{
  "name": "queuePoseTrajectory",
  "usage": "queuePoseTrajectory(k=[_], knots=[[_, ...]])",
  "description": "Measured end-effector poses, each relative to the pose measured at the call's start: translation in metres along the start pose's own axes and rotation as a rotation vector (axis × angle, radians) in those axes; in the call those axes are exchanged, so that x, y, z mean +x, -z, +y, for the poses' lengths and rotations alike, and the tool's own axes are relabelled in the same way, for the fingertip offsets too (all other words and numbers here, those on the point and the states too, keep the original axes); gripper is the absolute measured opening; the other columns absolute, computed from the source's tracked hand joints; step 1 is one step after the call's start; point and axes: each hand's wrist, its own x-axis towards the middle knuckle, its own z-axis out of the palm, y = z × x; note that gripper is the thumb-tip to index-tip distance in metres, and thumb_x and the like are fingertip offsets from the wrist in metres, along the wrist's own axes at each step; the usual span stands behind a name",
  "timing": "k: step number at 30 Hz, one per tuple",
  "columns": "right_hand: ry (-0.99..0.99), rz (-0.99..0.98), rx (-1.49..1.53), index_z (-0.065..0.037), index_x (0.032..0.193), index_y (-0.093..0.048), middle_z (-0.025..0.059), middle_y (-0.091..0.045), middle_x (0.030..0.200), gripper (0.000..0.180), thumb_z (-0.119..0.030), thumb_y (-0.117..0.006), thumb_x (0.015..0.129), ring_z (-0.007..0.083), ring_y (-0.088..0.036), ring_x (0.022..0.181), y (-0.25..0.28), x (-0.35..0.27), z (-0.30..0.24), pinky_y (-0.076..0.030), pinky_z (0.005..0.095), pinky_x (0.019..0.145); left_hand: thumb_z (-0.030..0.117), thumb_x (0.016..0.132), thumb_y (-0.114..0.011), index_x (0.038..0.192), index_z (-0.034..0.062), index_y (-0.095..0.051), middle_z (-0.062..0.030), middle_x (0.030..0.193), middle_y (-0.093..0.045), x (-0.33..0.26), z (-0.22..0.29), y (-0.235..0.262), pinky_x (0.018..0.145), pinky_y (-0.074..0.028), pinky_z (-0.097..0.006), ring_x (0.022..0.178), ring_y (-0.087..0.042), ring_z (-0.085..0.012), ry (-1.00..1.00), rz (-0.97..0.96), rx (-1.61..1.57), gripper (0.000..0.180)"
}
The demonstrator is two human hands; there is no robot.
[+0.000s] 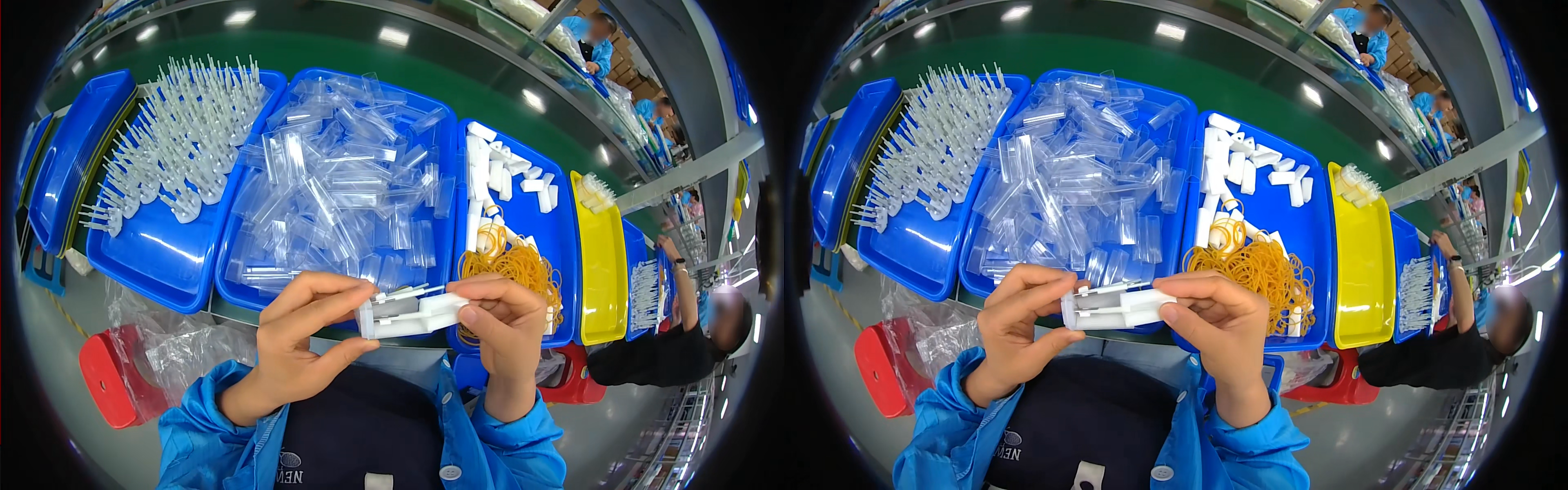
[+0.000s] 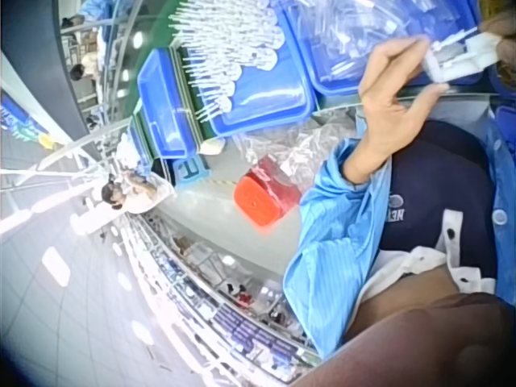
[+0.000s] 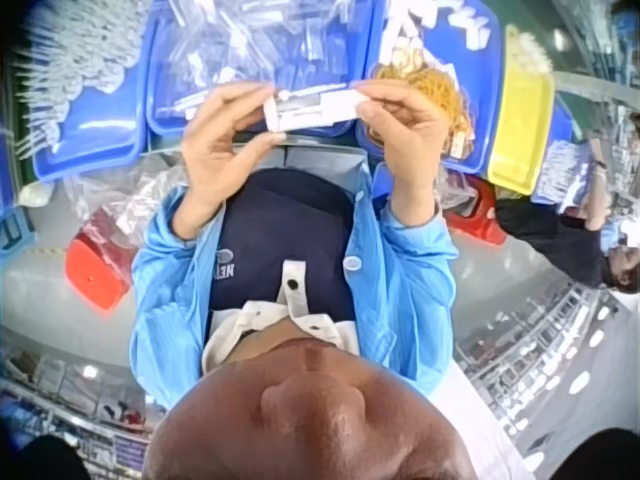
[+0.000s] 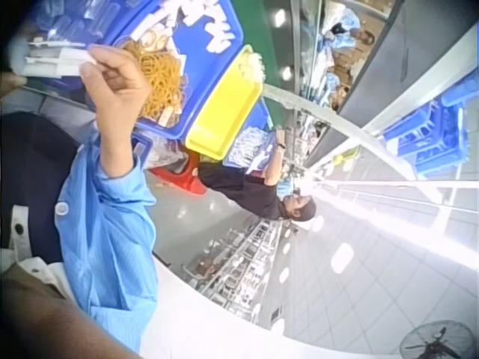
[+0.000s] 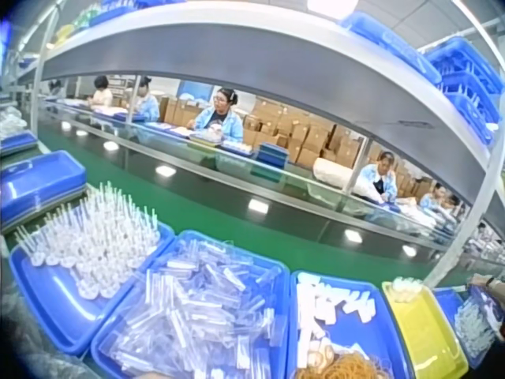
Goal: The person assembles medical supplies by inserting white plastic components into clear plastic tubes and securing them with rubber bands. The person handles the items one at a time, picking up a tube, inserting a white piece, and then wrapping a rubber band around the assembly before placing it into a tray.
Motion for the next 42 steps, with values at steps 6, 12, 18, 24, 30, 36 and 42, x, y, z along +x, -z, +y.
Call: queuePoseTrajectory(k=[6, 12, 18, 24, 30, 36, 42], knots=[[0.283, -0.086, -0.424, 0.004, 0.095, -0.07, 0.0164, -0.068, 0.097, 0.024, 0.007, -0.075, 0.072, 0.0195, -0.066, 0.09, -0.01, -0.004, -0.003, -0.051, 0.0267, 0.079, 0.002, 0.071, -0.08, 0.117, -0.0015, -0.064, -0.0148, 0.111, -0.061, 0.0, 0.001, -0.001, 0.079, -0.059, -0.029, 0.096, -0.064, -0.0212, 0.028, -0.086, 0.02, 0.049], [0.244, -0.141, -0.278, 0.007, 0.096, -0.068, 0.0205, -0.066, 0.097, 0.026, 0.009, -0.071, 0.07, 0.0234, -0.064, 0.092, -0.019, -0.009, -0.002, -0.05, 0.0313, 0.08, 0.0, 0.071, -0.079, 0.117, -0.0017, -0.064, -0.0143, 0.11, -0.06, -0.001, 0.006, -0.006, 0.08, -0.059, -0.029, 0.096, -0.065, -0.0209, 0.049, -0.085, -0.05, 0.048], [0.166, -0.178, -0.34, 0.002, 0.094, -0.068, 0.0134, -0.069, 0.092, 0.021, 0.0, -0.076, 0.074, 0.0183, -0.067, 0.084, -0.015, -0.005, 0.0, -0.052, 0.0276, 0.074, 0.001, 0.071, -0.08, 0.117, -0.0021, -0.064, -0.0141, 0.109, -0.06, 0.001, 0.005, -0.007, 0.078, -0.059, -0.029, 0.096, -0.064, -0.021, 0.026, -0.091, 0.01, 0.048], [0.41, -0.185, -1.003, -0.004, 0.1, -0.068, 0.011, -0.069, 0.091, 0.023, -0.008, -0.07, 0.077, 0.025, -0.068, 0.083, 0.051, 0.089, -0.036, -0.052, 0.0317, 0.075, 0.005, 0.07, -0.081, 0.114, -0.0038, -0.064, -0.0152, 0.107, -0.061, 0.001, 0.003, -0.005, 0.076, -0.059, -0.029, 0.094, -0.064, -0.0223, -0.023, -0.088, 0.119, 0.048], [0.547, -0.117, -1.3, -0.011, 0.125, -0.059, 0.013, -0.057, 0.125, 0.039, -0.007, -0.058, 0.087, 0.0319, -0.054, 0.115, 0.093, 0.189, 0.0, -0.041, 0.0392, 0.099, 0.003, 0.07, -0.08, 0.115, -0.0043, -0.062, -0.0173, 0.109, -0.058, 0.008, 0.003, -0.005, 0.08, -0.06, -0.032, 0.1, -0.065, -0.0258, -0.046, -0.152, 0.109, 0.049], [0.419, -0.216, -1.363, -0.008, 0.112, -0.065, 0.0152, -0.062, 0.111, 0.032, -0.002, -0.058, 0.081, 0.0345, -0.058, 0.104, 0.091, 0.202, 0.022, -0.046, 0.0401, 0.093, -0.001, 0.072, -0.077, 0.116, -0.0024, -0.063, -0.017, 0.113, -0.058, 0.007, 0.003, -0.002, 0.078, -0.059, -0.03, 0.099, -0.064, -0.0242, -0.012, -0.074, 0.083, 0.046], [0.381, 0.032, -1.242, -0.004, 0.093, -0.071, 0.0157, -0.067, 0.089, 0.018, 0.0, -0.062, 0.077, 0.0317, -0.065, 0.078, 0.106, 0.175, 0.011, -0.052, 0.0377, 0.07, -0.004, 0.073, -0.075, 0.116, -0.0014, -0.063, -0.0172, 0.12, -0.055, 0.008, 0.002, -0.005, 0.082, -0.059, -0.031, 0.105, -0.062, -0.025, 0.033, -0.025, -0.033, 0.045]])
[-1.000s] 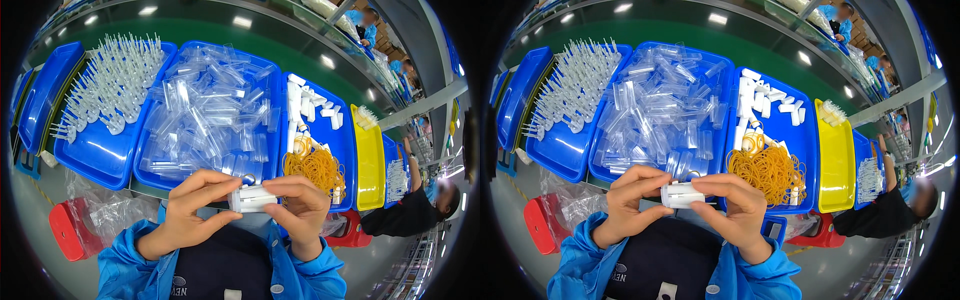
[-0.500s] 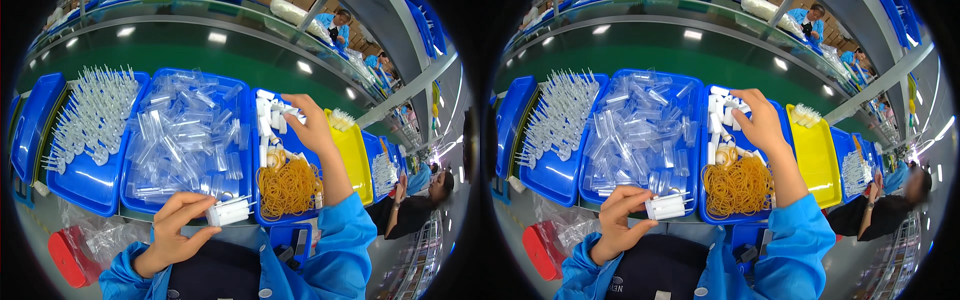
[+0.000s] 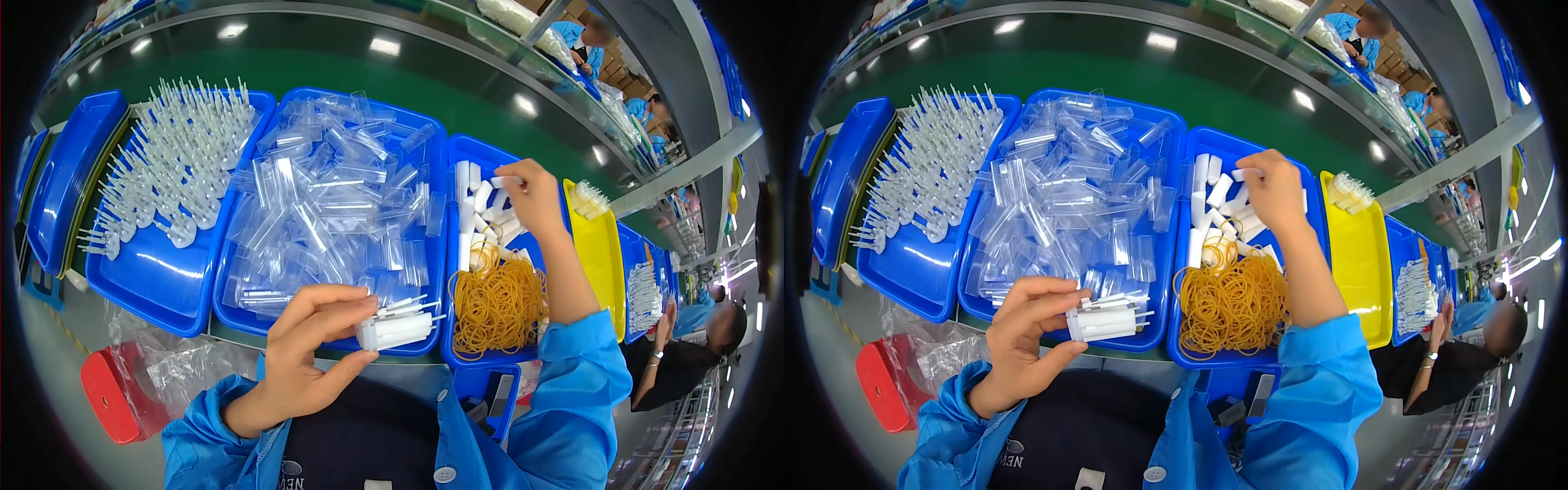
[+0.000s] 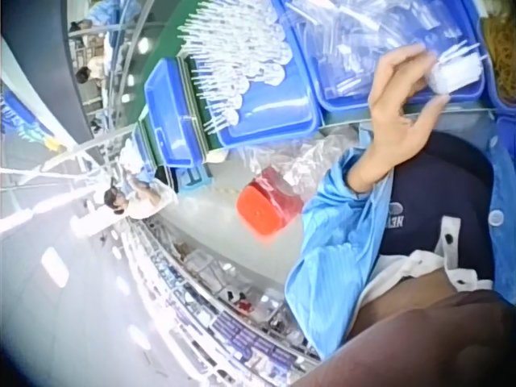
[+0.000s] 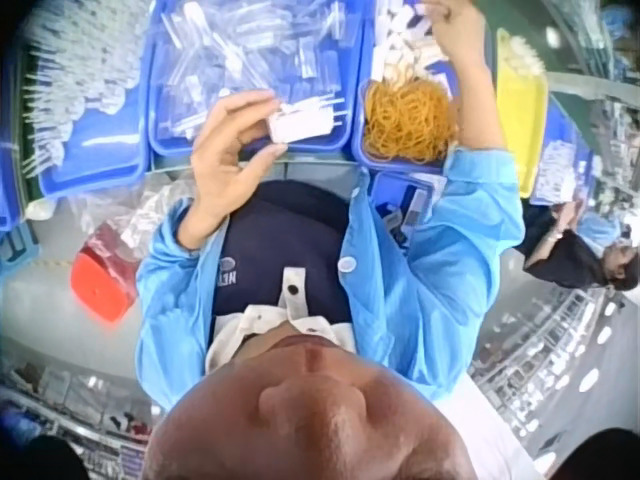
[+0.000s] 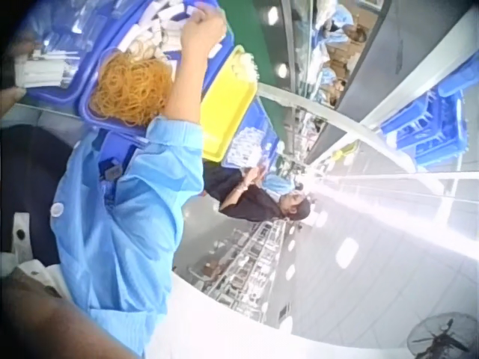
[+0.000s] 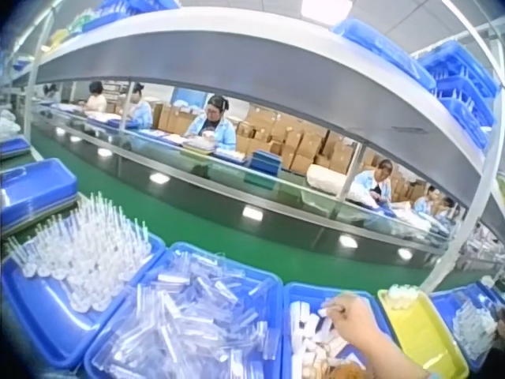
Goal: The person assembles medical supplies by inserting white plastic components into clear plastic tubes and securing them with rubber bands. The person handles the items one at a time, picking up a tube, inserting a white piece, and then wrapping a rubber band around the assembly before placing it into a tray.
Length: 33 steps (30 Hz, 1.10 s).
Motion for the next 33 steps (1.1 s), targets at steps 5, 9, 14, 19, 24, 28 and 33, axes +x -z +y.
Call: queuePoseTrajectory(k=[5, 9, 14, 19, 24, 28, 33], knots=[[-0.039, 0.108, 0.069, -0.003, 0.096, -0.068, 0.0113, -0.066, 0.083, 0.018, 0.001, -0.062, 0.08, 0.0212, -0.063, 0.072, 0.036, -0.022, -0.019, -0.05, 0.0297, 0.066, -0.003, 0.074, -0.075, 0.118, -0.0025, -0.061, -0.0182, 0.119, -0.054, 0.0, -0.002, -0.001, 0.087, -0.058, -0.034, 0.11, -0.06, -0.0267, -0.025, -0.035, -0.048, 0.046], [-0.25, 0.112, 0.487, 0.0, 0.095, -0.066, 0.0053, -0.064, 0.084, 0.012, 0.001, -0.062, 0.084, 0.0102, -0.058, 0.072, 0.059, -0.054, -0.048, -0.046, 0.0222, 0.067, -0.005, 0.075, -0.073, 0.123, -0.0043, -0.056, -0.0177, 0.119, -0.052, -0.001, -0.002, -0.006, 0.089, -0.057, -0.035, 0.111, -0.06, -0.027, -0.024, 0.009, -0.126, 0.05], [-0.144, 0.106, 0.806, 0.004, 0.093, -0.066, 0.0097, -0.061, 0.097, 0.009, 0.001, -0.062, 0.086, 0.0112, -0.059, 0.076, 0.049, -0.101, -0.085, -0.047, 0.0213, 0.071, -0.008, 0.075, -0.071, 0.123, -0.0053, -0.056, -0.0185, 0.122, -0.051, -0.001, 0.003, -0.006, 0.092, -0.055, -0.035, 0.112, -0.059, -0.0276, -0.035, 0.04, -0.094, 0.05], [-0.22, 0.061, 1.054, 0.007, 0.096, -0.067, 0.0124, -0.061, 0.101, 0.012, 0.004, -0.062, 0.085, 0.0153, -0.061, 0.088, 0.033, -0.129, -0.116, -0.05, 0.0252, 0.077, -0.009, 0.077, -0.066, 0.123, -0.007, -0.054, -0.0224, 0.127, -0.048, -0.004, 0.004, 0.003, 0.092, -0.055, -0.037, 0.116, -0.056, -0.0298, -0.08, -0.065, 0.109, 0.048], [-0.191, 0.056, 1.182, 0.008, 0.098, -0.068, 0.0148, -0.062, 0.104, 0.017, 0.011, -0.063, 0.082, 0.0171, -0.062, 0.092, 0.016, -0.142, -0.128, -0.051, 0.0256, 0.078, -0.011, 0.077, -0.066, 0.121, -0.0058, -0.057, -0.0227, 0.127, -0.05, -0.006, 0.006, -0.003, 0.09, -0.056, -0.036, 0.116, -0.056, -0.0316, -0.033, -0.023, -0.045, 0.045], [-0.221, -0.009, 1.198, 0.009, 0.099, -0.068, 0.0166, -0.062, 0.104, 0.022, 0.014, -0.064, 0.078, 0.0182, -0.062, 0.093, 0.018, -0.148, -0.129, -0.051, 0.0262, 0.079, -0.01, 0.077, -0.068, 0.118, -0.0043, -0.061, -0.0213, 0.126, -0.054, -0.008, 0.003, -0.005, 0.088, -0.057, -0.034, 0.114, -0.059, -0.0299, -0.03, 0.001, -0.085, 0.042], [-0.178, -0.045, 1.219, 0.009, 0.099, -0.068, 0.0175, -0.062, 0.104, 0.024, 0.015, -0.065, 0.076, 0.0195, -0.063, 0.094, 0.018, -0.147, -0.136, -0.051, 0.0272, 0.08, -0.009, 0.076, -0.07, 0.117, -0.0044, -0.062, -0.022, 0.124, -0.056, -0.009, -0.001, -0.007, 0.087, -0.057, -0.034, 0.112, -0.06, -0.0295, -0.031, -0.022, -0.074, 0.041]])
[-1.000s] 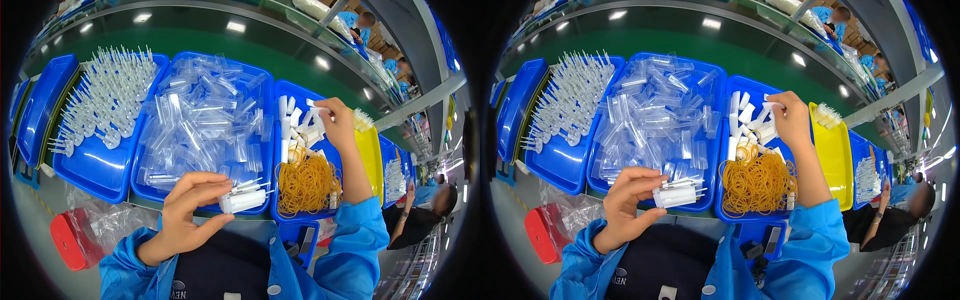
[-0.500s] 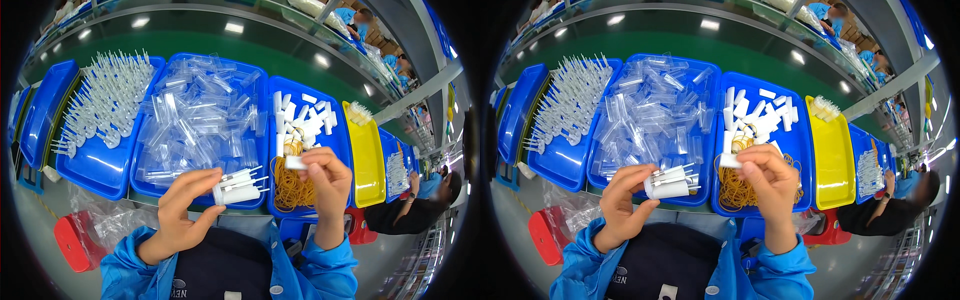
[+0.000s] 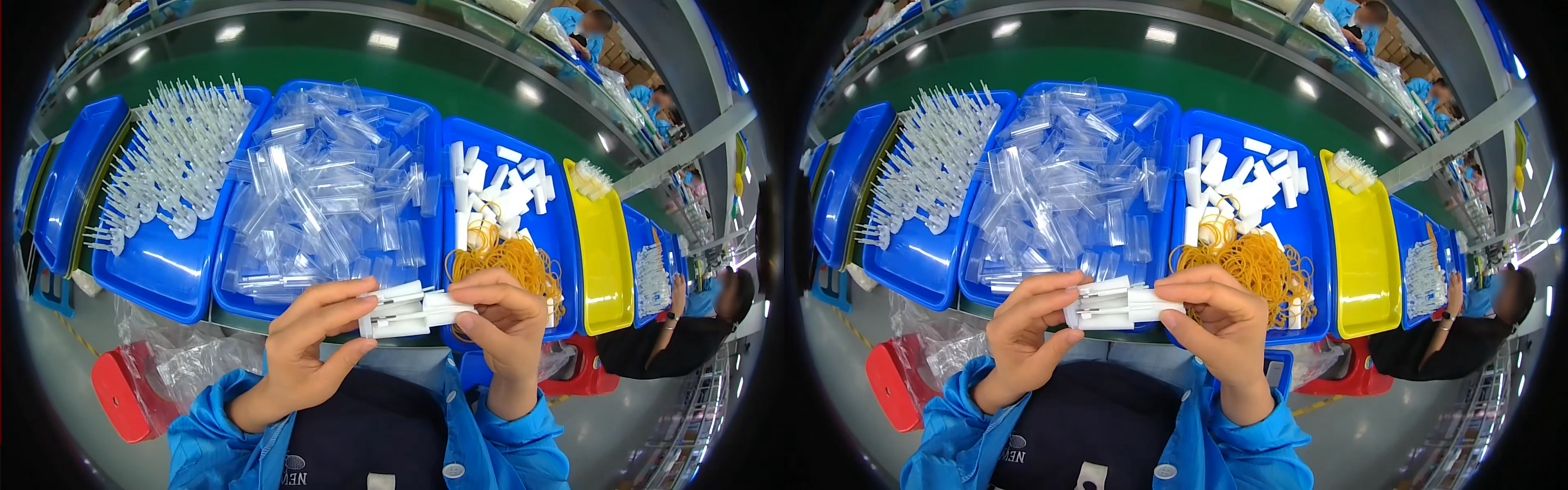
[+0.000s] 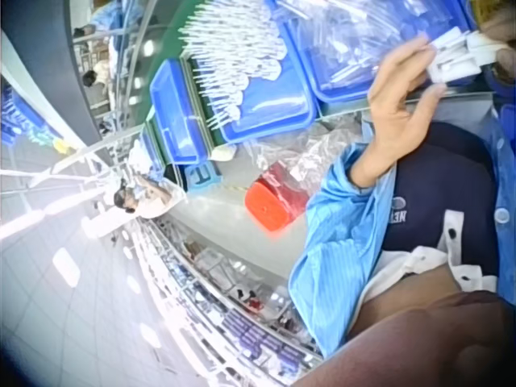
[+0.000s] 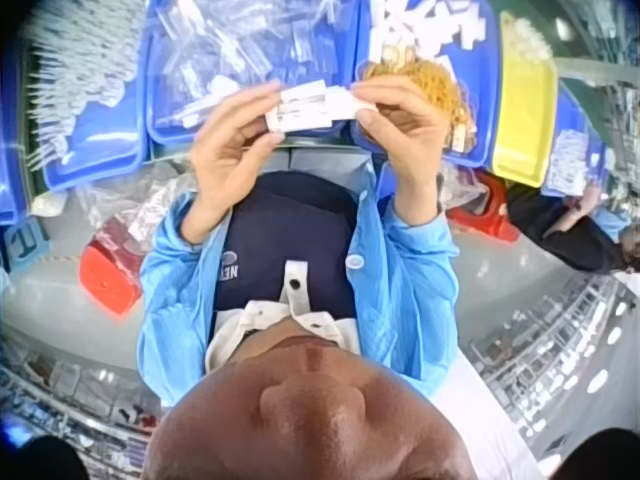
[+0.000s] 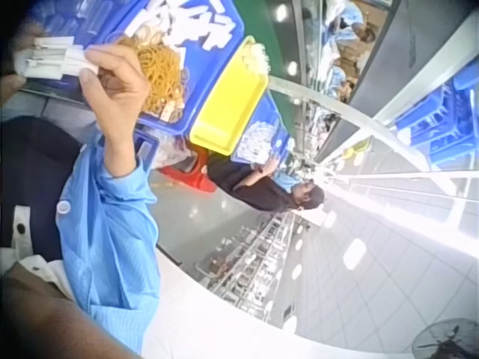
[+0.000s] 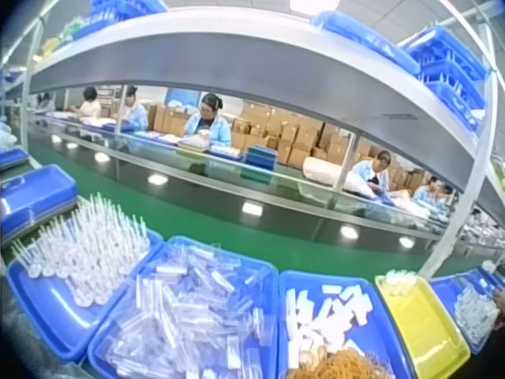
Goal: The person assembles medical supplies by inserting white plastic components into clear plastic tubes and securing them with rubber bands. The person handles the items one at a time, picking up a tube, inserting a white piece, and then wrapping a rubber band around the assembly before placing it into a tray.
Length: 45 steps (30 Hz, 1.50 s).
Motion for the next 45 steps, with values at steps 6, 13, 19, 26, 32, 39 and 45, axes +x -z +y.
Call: queuePoseTrajectory(k=[6, 13, 19, 26, 32, 39, 45], knots=[[-0.07, -0.03, -0.026, 0.008, 0.099, -0.069, 0.0173, -0.063, 0.103, 0.025, 0.014, -0.066, 0.075, 0.0208, -0.063, 0.095, 0.005, 0.002, -0.007, -0.05, 0.0285, 0.082, -0.008, 0.075, -0.071, 0.116, -0.0042, -0.064, -0.0224, 0.122, -0.058, 0.002, 0.002, 0.004, 0.085, -0.057, -0.033, 0.109, -0.062, -0.0288, -0.041, -0.05, 0.133, 0.042], [0.01, -0.016, -0.194, 0.006, 0.099, -0.069, 0.0156, -0.063, 0.102, 0.026, 0.014, -0.065, 0.075, 0.0208, -0.063, 0.095, -0.004, -0.002, -0.006, -0.049, 0.0289, 0.083, -0.007, 0.074, -0.072, 0.116, -0.0042, -0.064, -0.0218, 0.121, -0.06, -0.001, 0.0, 0.005, 0.085, -0.055, -0.032, 0.108, -0.063, -0.0281, -0.006, 0.014, 0.088, 0.043], [-0.045, -0.009, -0.138, 0.004, 0.098, -0.07, 0.0145, -0.065, 0.1, 0.025, 0.009, -0.069, 0.074, 0.0202, -0.063, 0.094, -0.007, -0.001, -0.004, -0.049, 0.0281, 0.083, -0.007, 0.074, -0.072, 0.116, -0.0033, -0.064, -0.0212, 0.121, -0.06, 0.001, 0.002, 0.005, 0.085, -0.055, -0.032, 0.107, -0.063, -0.0279, -0.028, -0.007, 0.111, 0.043], [0.245, -0.133, -0.519, -0.002, 0.096, -0.073, 0.0117, -0.068, 0.096, 0.024, 0.002, -0.074, 0.072, 0.0216, -0.067, 0.086, -0.025, -0.004, -0.009, -0.053, 0.0282, 0.073, -0.005, 0.073, -0.075, 0.117, -0.0023, -0.064, -0.0195, 0.121, -0.061, 0.001, 0.004, -0.001, 0.085, -0.055, -0.032, 0.105, -0.064, -0.0281, -0.029, -0.086, 0.101, 0.045], [0.444, -0.115, -0.617, -0.002, 0.095, -0.073, 0.0122, -0.068, 0.095, 0.022, -0.003, -0.075, 0.073, 0.0231, -0.068, 0.083, -0.031, -0.004, 0.007, -0.054, 0.029, 0.07, -0.007, 0.074, -0.073, 0.116, -0.0027, -0.064, -0.0183, 0.12, -0.06, 0.0, 0.001, -0.001, 0.08, -0.058, -0.031, 0.104, -0.065, -0.0248, 0.027, -0.063, 0.06, 0.043], [0.276, 0.052, -0.89, 0.001, 0.093, -0.069, 0.012, -0.067, 0.089, 0.017, 0.002, -0.066, 0.076, 0.0198, -0.064, 0.076, 0.022, 0.056, -0.012, -0.05, 0.0284, 0.07, -0.005, 0.074, -0.074, 0.108, -0.0043, -0.066, -0.0217, 0.117, -0.06, -0.002, 0.0, 0.003, 0.08, -0.059, -0.032, 0.102, -0.065, -0.0264, 0.049, 0.016, -0.036, 0.035], [0.18, 0.054, -0.924, -0.002, 0.107, -0.065, 0.0092, -0.065, 0.085, 0.03, 0.0, -0.068, 0.078, 0.0107, -0.06, 0.071, 0.036, 0.108, 0.021, -0.047, 0.0231, 0.063, -0.004, 0.074, -0.075, 0.109, -0.0056, -0.064, -0.0206, 0.116, -0.059, 0.002, -0.002, 0.006, 0.087, -0.057, -0.034, 0.102, -0.064, -0.0267, 0.016, -0.016, -0.012, 0.037]])
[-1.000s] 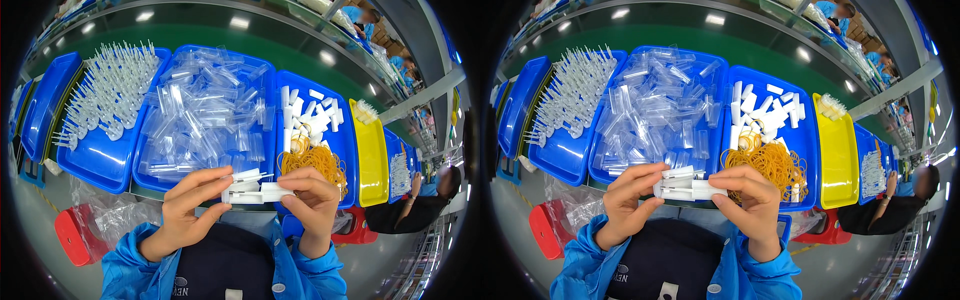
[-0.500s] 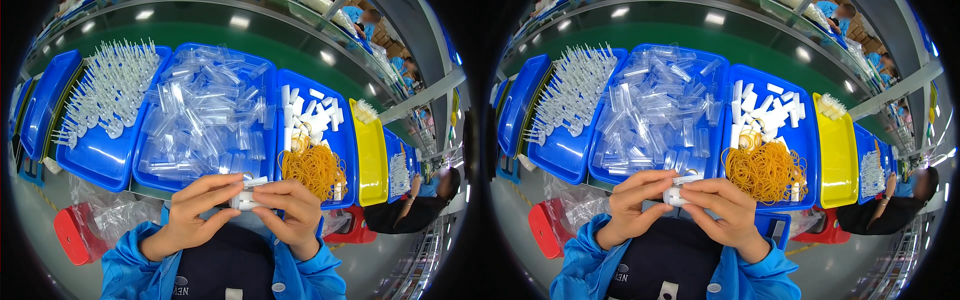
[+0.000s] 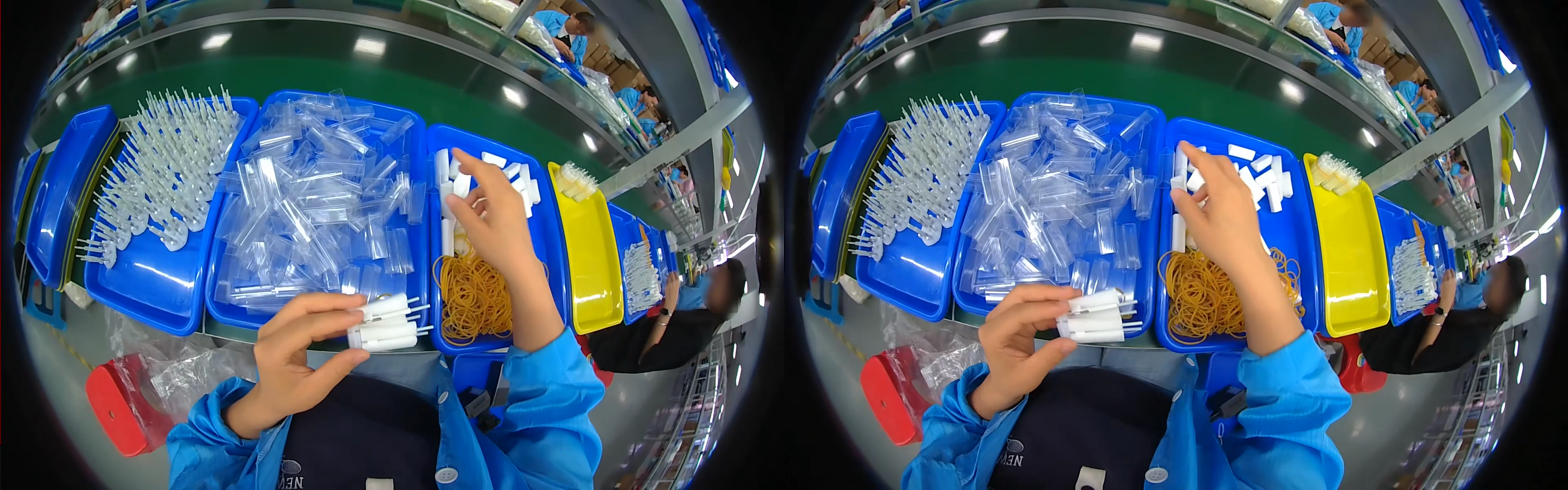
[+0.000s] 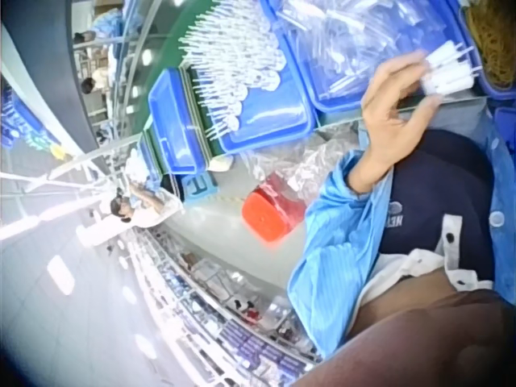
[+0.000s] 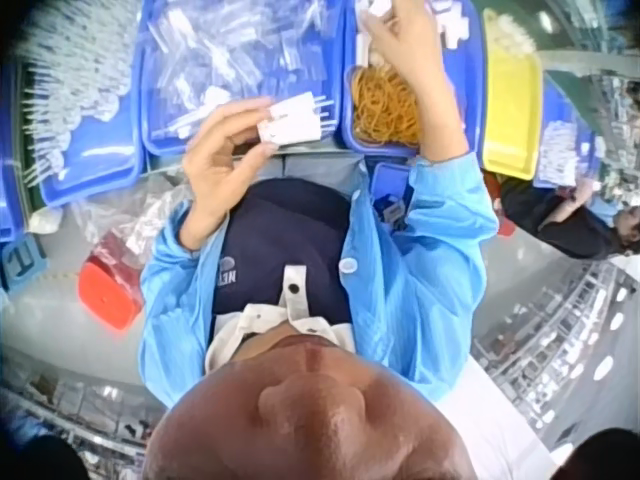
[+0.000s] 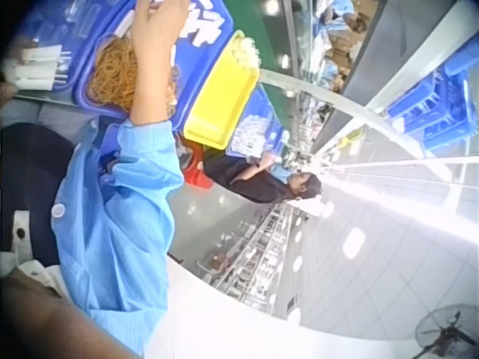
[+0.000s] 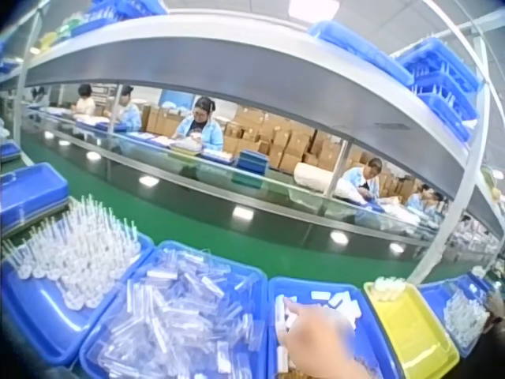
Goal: The person assembles medical supplies by inserting white plastic components into clear plastic tubes and securing them with rubber bands. The person handles the items one at a time, picking up a tube, inserting a white piece, and then wrapping a rubber band around the assembly before placing it into a tray.
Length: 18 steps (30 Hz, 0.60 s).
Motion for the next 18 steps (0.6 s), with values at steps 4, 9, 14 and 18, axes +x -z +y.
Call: queuePoseTrajectory(k=[4, 9, 14, 18], knots=[[-0.067, -0.118, -0.117, -0.004, 0.101, -0.065, 0.007, -0.064, 0.084, 0.025, 0.001, -0.068, 0.077, 0.0107, -0.058, 0.067, -0.009, 0.003, 0.008, -0.046, 0.0237, 0.06, -0.006, 0.074, -0.075, 0.116, -0.0084, -0.058, -0.0198, 0.122, -0.052, 0.002, 0.006, 0.009, 0.092, -0.055, -0.037, 0.109, -0.06, -0.0276, -0.057, 0.172, -0.055, 0.046], [-0.044, 0.105, 0.172, 0.002, 0.098, -0.063, 0.0063, -0.063, 0.094, 0.015, 0.004, -0.062, 0.083, 0.011, -0.061, 0.08, 0.015, -0.014, -0.006, -0.048, 0.0234, 0.071, -0.01, 0.072, -0.075, 0.12, -0.0091, -0.054, -0.019, 0.122, -0.049, 0.002, 0.004, 0.022, 0.097, -0.052, -0.038, 0.115, -0.056, -0.0273, -0.069, 0.173, -0.083, 0.052], [-0.107, 0.027, 0.647, 0.006, 0.095, -0.067, 0.0109, -0.06, 0.101, 0.016, 0.009, -0.064, 0.079, 0.015, -0.06, 0.091, 0.023, -0.054, -0.046, -0.05, 0.0262, 0.079, -0.01, 0.073, -0.075, 0.117, -0.0086, -0.057, -0.0195, 0.121, -0.051, 0.003, 0.001, 0.013, 0.096, -0.053, -0.038, 0.113, -0.058, -0.028, -0.051, 0.111, -0.104, 0.048], [-0.196, -0.08, 0.906, 0.009, 0.096, -0.066, 0.0157, -0.058, 0.107, 0.017, 0.011, -0.065, 0.08, 0.0177, -0.062, 0.094, 0.014, -0.079, -0.059, -0.054, 0.0264, 0.078, -0.009, 0.074, -0.074, 0.117, -0.0077, -0.058, -0.0198, 0.12, -0.052, 0.002, 0.003, 0.009, 0.092, -0.056, -0.038, 0.112, -0.059, -0.0289, -0.03, 0.108, -0.073, 0.047]])
